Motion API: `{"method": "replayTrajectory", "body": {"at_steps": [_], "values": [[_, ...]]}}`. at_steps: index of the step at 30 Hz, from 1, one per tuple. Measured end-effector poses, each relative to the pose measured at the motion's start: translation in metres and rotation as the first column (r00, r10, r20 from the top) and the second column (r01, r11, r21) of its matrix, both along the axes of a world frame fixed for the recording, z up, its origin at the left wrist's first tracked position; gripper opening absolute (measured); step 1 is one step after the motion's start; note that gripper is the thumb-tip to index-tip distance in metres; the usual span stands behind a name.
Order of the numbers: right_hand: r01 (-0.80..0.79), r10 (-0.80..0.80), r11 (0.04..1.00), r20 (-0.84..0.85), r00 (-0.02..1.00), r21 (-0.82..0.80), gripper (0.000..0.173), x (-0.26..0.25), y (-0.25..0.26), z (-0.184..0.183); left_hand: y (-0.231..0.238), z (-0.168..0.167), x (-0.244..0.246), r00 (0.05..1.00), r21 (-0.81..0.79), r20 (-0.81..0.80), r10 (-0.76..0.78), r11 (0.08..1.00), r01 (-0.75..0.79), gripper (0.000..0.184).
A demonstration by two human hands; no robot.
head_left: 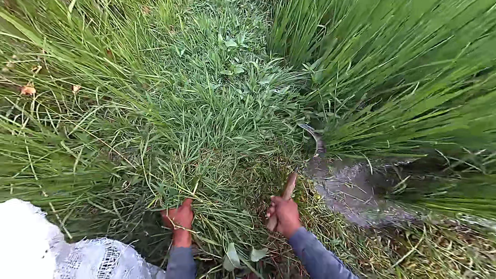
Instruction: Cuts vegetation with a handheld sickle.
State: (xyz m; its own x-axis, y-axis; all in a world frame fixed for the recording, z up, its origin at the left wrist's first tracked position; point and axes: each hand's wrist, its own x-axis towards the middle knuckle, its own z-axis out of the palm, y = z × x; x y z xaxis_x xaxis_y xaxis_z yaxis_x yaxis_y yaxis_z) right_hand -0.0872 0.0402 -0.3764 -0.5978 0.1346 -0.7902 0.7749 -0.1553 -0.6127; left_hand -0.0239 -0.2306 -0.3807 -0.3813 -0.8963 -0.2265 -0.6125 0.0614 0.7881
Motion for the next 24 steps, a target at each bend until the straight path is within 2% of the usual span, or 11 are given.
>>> {"method": "replayTrajectory", "body": {"at_steps": [2,4,6,8,11,13,15,17,19,21,24], "values": [[-0.268,0.269,0.963,0.025,0.963,-0.042,0.012,0.016,-0.026,0.0,-0.003,0.0,0.0,0.999,-0.02,0.033,-0.007,1.0,0.008,0.062],[-0.827,0.834,0.551,0.108,0.541,-0.11,0.02,0.054,-0.014,0.007,-0.004,-0.002,0.003,1.0,-0.013,0.029,-0.008,1.0,0.008,0.064],[-0.934,0.942,0.327,0.123,0.311,-0.144,0.034,0.066,0.014,0.015,-0.006,-0.005,0.006,1.0,-0.011,-0.004,-0.002,1.0,0.001,0.068],[-0.857,0.854,0.51,0.157,0.495,-0.073,0.036,0.05,0.042,0.02,-0.005,-0.006,0.005,0.999,-0.029,-0.038,0.026,0.999,-0.027,0.065],[-0.271,0.271,0.96,0.02,0.962,0.062,0.022,0.007,0.023,0.011,-0.004,-0.003,0.001,0.999,-0.002,-0.004,0.045,0.999,-0.045,0.069],[-0.035,0.038,0.998,-0.058,0.998,0.046,0.02,-0.017,-0.014,0.0,-0.003,-0.003,0.001,0.998,0.01,0.029,0.047,0.999,-0.047,0.07],[-0.429,0.428,0.903,0.044,0.903,-0.002,0.021,0.007,-0.03,-0.002,-0.003,-0.002,0.001,0.999,0.007,0.023,0.05,0.999,-0.05,0.068],[-0.861,0.86,0.502,0.148,0.487,-0.085,0.026,0.038,-0.012,0.004,-0.003,-0.003,0.003,0.998,0.006,0.015,0.056,0.998,-0.056,0.069],[-0.942,0.937,0.322,0.174,0.303,-0.093,0.038,0.048,0.027,0.007,-0.006,-0.005,0.006,0.999,-0.014,0.005,0.043,0.999,-0.043,0.063],[-0.85,0.839,0.527,0.168,0.518,-0.01,0.038,0.037,0.059,0.005,-0.005,-0.008,0.007,0.999,-0.034,-0.027,0.031,0.999,-0.032,0.058],[-0.261,0.262,0.963,-0.001,0.965,0.063,0.024,-0.006,0.032,-0.002,-0.005,-0.009,0.004,0.998,-0.014,-0.027,0.056,0.998,-0.057,0.062]]}}
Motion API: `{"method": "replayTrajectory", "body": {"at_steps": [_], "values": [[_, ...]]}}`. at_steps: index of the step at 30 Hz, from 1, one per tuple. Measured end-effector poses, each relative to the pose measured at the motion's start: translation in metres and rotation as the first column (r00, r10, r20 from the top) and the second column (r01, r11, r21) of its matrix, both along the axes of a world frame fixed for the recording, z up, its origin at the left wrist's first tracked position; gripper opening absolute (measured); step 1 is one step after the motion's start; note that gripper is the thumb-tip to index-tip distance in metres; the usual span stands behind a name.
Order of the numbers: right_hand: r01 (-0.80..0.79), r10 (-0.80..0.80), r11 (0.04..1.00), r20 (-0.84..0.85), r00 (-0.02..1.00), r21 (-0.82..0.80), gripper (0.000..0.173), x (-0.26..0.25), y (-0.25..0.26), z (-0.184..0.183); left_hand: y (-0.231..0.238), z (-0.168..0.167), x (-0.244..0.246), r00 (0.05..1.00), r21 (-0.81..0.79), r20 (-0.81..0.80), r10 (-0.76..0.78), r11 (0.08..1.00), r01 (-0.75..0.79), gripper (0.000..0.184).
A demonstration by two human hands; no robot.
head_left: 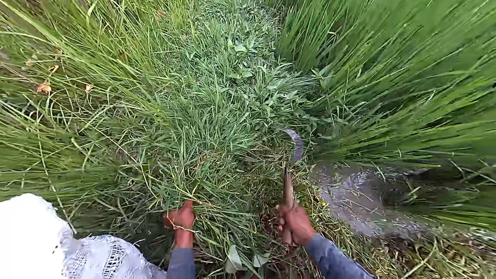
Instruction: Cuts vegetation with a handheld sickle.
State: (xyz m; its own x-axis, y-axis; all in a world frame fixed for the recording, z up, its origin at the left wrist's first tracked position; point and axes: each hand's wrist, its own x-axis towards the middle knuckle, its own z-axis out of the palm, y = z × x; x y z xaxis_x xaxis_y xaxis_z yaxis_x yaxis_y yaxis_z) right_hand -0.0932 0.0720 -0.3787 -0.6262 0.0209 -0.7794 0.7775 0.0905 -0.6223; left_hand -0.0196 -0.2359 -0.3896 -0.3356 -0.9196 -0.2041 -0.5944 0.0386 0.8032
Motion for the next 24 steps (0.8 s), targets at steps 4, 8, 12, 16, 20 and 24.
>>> {"method": "replayTrajectory", "body": {"at_steps": [4,8,12,16,20,24], "values": [[-0.327,0.327,0.945,0.071,0.942,-0.01,0.02,0.006,-0.062,0.0,-0.002,-0.001,0.002,1.0,-0.027,-0.004,-0.002,1.0,0.002,0.064],[-0.849,0.838,0.523,0.219,0.499,-0.068,0.041,0.031,-0.035,0.013,-0.003,-0.001,0.007,0.999,-0.011,-0.042,0.024,1.0,-0.025,0.069],[-0.132,0.132,0.99,0.011,0.991,0.04,0.029,-0.007,-0.03,0.011,-0.004,0.01,0.002,0.998,-0.024,-0.047,0.03,0.999,-0.031,0.063],[0.087,-0.09,0.995,-0.066,0.994,-0.038,0.02,-0.025,-0.084,-0.005,-0.002,0.008,0.001,0.999,0.005,-0.009,0.049,0.999,-0.049,0.068],[-0.796,0.794,0.599,0.192,0.576,-0.086,0.039,0.016,-0.041,0.001,-0.008,0.002,0.005,0.999,-0.037,0.017,0.028,0.999,-0.028,0.064],[-0.317,0.317,0.948,0.047,0.947,0.01,0.027,-0.014,-0.003,0.012,-0.006,0.003,0.002,0.999,-0.02,-0.006,0.044,0.999,-0.044,0.064]]}}
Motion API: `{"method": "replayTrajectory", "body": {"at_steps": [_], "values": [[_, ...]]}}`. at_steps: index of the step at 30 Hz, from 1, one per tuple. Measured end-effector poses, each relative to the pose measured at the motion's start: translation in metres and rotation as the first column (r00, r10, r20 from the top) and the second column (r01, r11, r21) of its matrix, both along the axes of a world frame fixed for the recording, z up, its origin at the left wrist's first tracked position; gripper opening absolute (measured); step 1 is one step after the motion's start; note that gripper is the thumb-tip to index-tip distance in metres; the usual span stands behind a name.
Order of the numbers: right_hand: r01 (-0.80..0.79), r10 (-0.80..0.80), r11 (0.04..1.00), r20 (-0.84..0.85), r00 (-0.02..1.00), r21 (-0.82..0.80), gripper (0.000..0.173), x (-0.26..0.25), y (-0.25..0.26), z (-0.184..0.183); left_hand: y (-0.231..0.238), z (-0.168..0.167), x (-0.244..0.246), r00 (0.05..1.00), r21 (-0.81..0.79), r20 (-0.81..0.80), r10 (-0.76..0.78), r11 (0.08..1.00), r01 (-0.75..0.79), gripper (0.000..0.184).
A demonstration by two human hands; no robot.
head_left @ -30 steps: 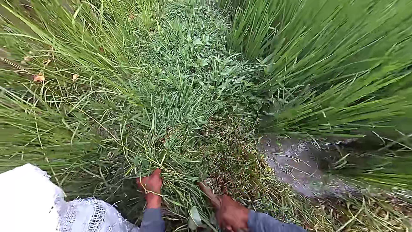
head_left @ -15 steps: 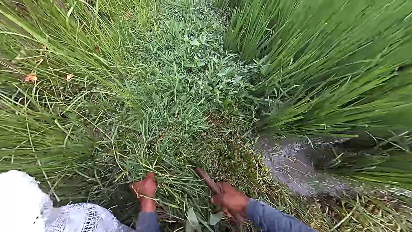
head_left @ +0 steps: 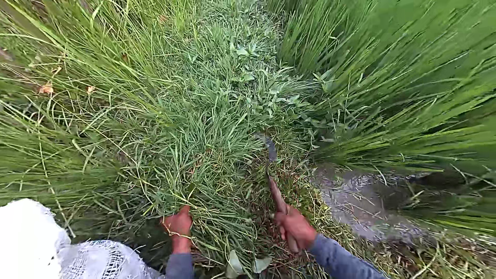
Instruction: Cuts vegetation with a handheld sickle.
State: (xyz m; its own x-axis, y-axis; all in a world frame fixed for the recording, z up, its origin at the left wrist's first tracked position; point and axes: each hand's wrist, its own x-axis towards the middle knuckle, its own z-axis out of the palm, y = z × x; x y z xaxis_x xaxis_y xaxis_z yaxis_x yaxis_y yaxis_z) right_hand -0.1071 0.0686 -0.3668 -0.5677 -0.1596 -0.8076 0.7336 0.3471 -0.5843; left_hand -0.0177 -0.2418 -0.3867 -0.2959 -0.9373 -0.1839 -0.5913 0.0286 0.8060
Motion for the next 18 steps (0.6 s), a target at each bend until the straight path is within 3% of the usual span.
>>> {"method": "replayTrajectory", "body": {"at_steps": [2,3,4,5,6,7,8,9,11,13,15,16,17,18], "values": [[0.48,-0.487,0.873,-0.091,0.868,-0.088,0.022,-0.024,-0.036,-0.007,0.002,0.002,0.001,1.0,0.008,0.012,-0.005,1.0,0.005,0.059],[0.562,-0.575,0.817,-0.105,0.811,-0.128,0.019,-0.033,-0.058,-0.012,0.002,0.002,0.0,1.0,0.002,0.014,-0.008,1.0,0.008,0.058],[0.499,-0.511,0.858,-0.097,0.854,-0.12,0.019,-0.03,-0.076,-0.016,0.002,0.001,-0.001,1.0,-0.005,0.013,-0.008,1.0,0.008,0.058],[0.273,-0.277,0.96,-0.059,0.959,-0.067,0.021,-0.016,-0.085,-0.018,0.001,0.0,0.001,1.0,-0.007,0.011,-0.01,1.0,0.01,0.058],[-0.054,0.054,0.998,0.028,0.998,-0.023,0.025,0.001,-0.083,-0.015,0.001,-0.001,0.002,1.0,-0.014,0.007,-0.014,1.0,0.015,0.058],[-0.303,0.304,0.953,0.119,0.945,-0.028,0.028,0.014,-0.073,-0.012,0.001,-0.001,0.004,1.0,-0.023,0.002,-0.021,1.0,0.021,0.057],[-0.432,0.433,0.901,0.165,0.886,-0.045,0.029,0.02,-0.055,-0.009,0.0,-0.002,0.005,1.0,-0.036,0.004,-0.03,0.999,0.03,0.056],[-0.47,0.469,0.882,0.172,0.866,-0.036,0.032,0.018,-0.032,-0.006,-0.002,-0.002,0.004,0.999,-0.038,0.01,-0.036,0.999,0.037,0.056],[-0.347,0.342,0.937,0.108,0.934,0.037,0.035,0.004,0.006,-0.002,0.0,-0.001,0.002,0.999,-0.017,0.023,-0.029,0.999,0.029,0.058],[0.044,-0.043,0.998,-0.03,0.999,0.034,0.03,-0.017,0.004,-0.005,0.004,0.002,-0.001,1.0,0.021,0.012,-0.009,1.0,0.009,0.064],[0.392,-0.396,0.918,-0.128,0.909,-0.062,0.024,-0.046,-0.034,-0.013,0.005,0.003,-0.004,1.0,0.033,-0.003,-0.001,0.999,0.001,0.066],[0.396,-0.403,0.915,-0.127,0.906,-0.083,0.024,-0.051,-0.055,-0.017,0.004,0.003,-0.003,1.0,0.024,-0.004,-0.001,1.0,0.001,0.065],[0.229,-0.233,0.972,-0.095,0.968,-0.052,0.024,-0.043,-0.068,-0.017,0.003,0.002,-0.001,1.0,0.011,-0.002,-0.005,1.0,0.005,0.065],[-0.087,0.087,0.996,-0.018,0.996,-0.009,0.027,-0.028,-0.073,-0.014,0.002,0.0,0.001,1.0,-0.005,0.004,-0.01,1.0,0.01,0.064]]}}
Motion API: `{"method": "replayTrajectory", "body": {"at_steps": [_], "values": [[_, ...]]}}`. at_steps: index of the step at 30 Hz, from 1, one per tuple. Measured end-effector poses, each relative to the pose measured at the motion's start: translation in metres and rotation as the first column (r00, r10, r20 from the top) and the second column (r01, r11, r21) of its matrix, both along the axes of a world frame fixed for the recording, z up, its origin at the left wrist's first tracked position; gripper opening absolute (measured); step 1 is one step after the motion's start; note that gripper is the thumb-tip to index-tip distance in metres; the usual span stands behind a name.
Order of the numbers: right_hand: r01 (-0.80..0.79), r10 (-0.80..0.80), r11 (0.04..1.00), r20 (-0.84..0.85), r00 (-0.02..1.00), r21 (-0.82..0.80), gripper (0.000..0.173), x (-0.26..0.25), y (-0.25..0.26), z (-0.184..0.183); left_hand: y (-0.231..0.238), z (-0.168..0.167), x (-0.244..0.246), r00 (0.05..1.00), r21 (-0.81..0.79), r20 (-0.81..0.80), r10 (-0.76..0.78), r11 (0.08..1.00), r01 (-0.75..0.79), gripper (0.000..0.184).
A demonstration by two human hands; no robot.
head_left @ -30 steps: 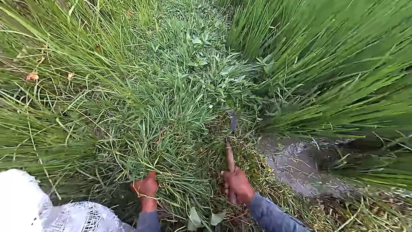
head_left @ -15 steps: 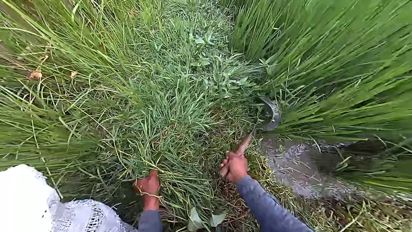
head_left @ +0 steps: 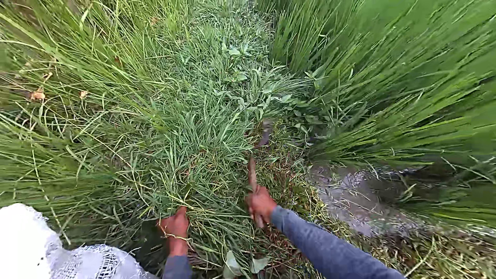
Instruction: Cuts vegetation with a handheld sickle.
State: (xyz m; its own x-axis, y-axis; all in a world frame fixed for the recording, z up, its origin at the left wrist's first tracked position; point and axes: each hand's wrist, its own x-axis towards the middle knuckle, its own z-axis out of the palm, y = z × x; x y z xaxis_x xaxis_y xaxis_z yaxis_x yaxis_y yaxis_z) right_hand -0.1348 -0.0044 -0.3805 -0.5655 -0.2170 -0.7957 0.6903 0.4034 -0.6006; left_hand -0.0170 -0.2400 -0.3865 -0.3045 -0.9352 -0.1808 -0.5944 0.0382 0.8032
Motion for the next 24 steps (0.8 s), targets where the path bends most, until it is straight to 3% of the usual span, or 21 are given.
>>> {"method": "replayTrajectory", "body": {"at_steps": [1,2,4,5,7,9,10,11,12,14,16,18,20,22,24], "values": [[-0.304,0.301,0.952,0.089,0.95,0.023,0.031,0.016,0.002,0.006,0.0,-0.001,0.002,1.0,-0.008,0.005,-0.001,1.0,0.001,0.063],[-0.464,0.456,0.886,0.153,0.877,0.018,0.034,0.027,0.011,0.011,0.0,-0.002,0.002,1.0,-0.011,0.013,-0.004,1.0,0.005,0.062],[-0.521,0.509,0.853,0.174,0.843,0.028,0.039,0.024,0.042,0.018,-0.003,-0.002,0.002,0.999,-0.023,0.032,-0.023,0.999,0.023,0.059],[-0.459,0.448,0.887,0.144,0.882,0.053,0.039,0.014,0.056,0.022,-0.004,-0.003,0.0,0.999,-0.031,0.031,-0.024,0.999,0.025,0.058],[-0.119,0.118,0.991,0.021,0.993,0.063,0.03,0.0,0.061,0.021,0.0,-0.002,-0.002,1.0,-0.003,0.002,-0.012,1.0,0.012,0.064],[0.247,-0.247,0.969,-0.092,0.965,-0.01,0.027,-0.021,0.032,0.009,0.003,0.001,-0.004,1.0,0.031,-0.026,0.001,1.0,0.0,0.068],[0.287,-0.289,0.957,-0.111,0.951,-0.029,0.027,-0.03,0.013,0.003,0.002,0.002,-0.006,1.0,0.029,-0.03,0.001,1.0,0.0,0.067],[0.192,-0.192,0.981,-0.095,0.977,-0.006,0.026,-0.029,0.0,-0.002,0.001,0.002,-0.005,1.0,0.033,-0.025,-0.006,0.999,0.007,0.067],[-0.036,0.037,0.999,-0.025,0.999,0.039,0.027,-0.016,-0.005,-0.002,0.0,0.001,-0.003,1.0,0.03,-0.016,-0.016,0.999,0.016,0.066],[-0.465,0.455,0.885,0.17,0.874,0.023,0.027,0.027,0.008,0.014,-0.001,-0.003,0.002,0.999,0.007,0.006,-0.035,0.999,0.035,0.064],[-0.531,0.522,0.847,0.221,0.824,-0.019,0.032,0.053,0.049,0.03,-0.005,-0.005,0.003,0.998,-0.004,0.018,-0.06,0.998,0.06,0.063],[-0.489,0.475,0.872,0.21,0.854,0.016,0.035,0.044,0.087,0.04,-0.005,-0.003,0.002,0.996,-0.01,0.036,-0.077,0.997,0.078,0.06],[-0.327,0.318,0.944,0.142,0.937,0.048,0.031,0.023,0.087,0.042,-0.003,-0.001,0.0,0.994,-0.016,0.034,-0.106,0.994,0.107,0.064],[-0.068,0.067,0.997,0.03,0.997,0.038,0.027,-0.001,0.049,0.03,0.003,0.002,-0.002,0.985,-0.038,0.024,-0.172,0.984,0.172,0.077],[-0.004,0.004,1.0,-0.002,1.0,0.006,0.026,-0.023,0.005,0.015,0.012,0.012,-0.005,0.949,-0.12,0.063,-0.308,0.942,0.314,0.081]]}}
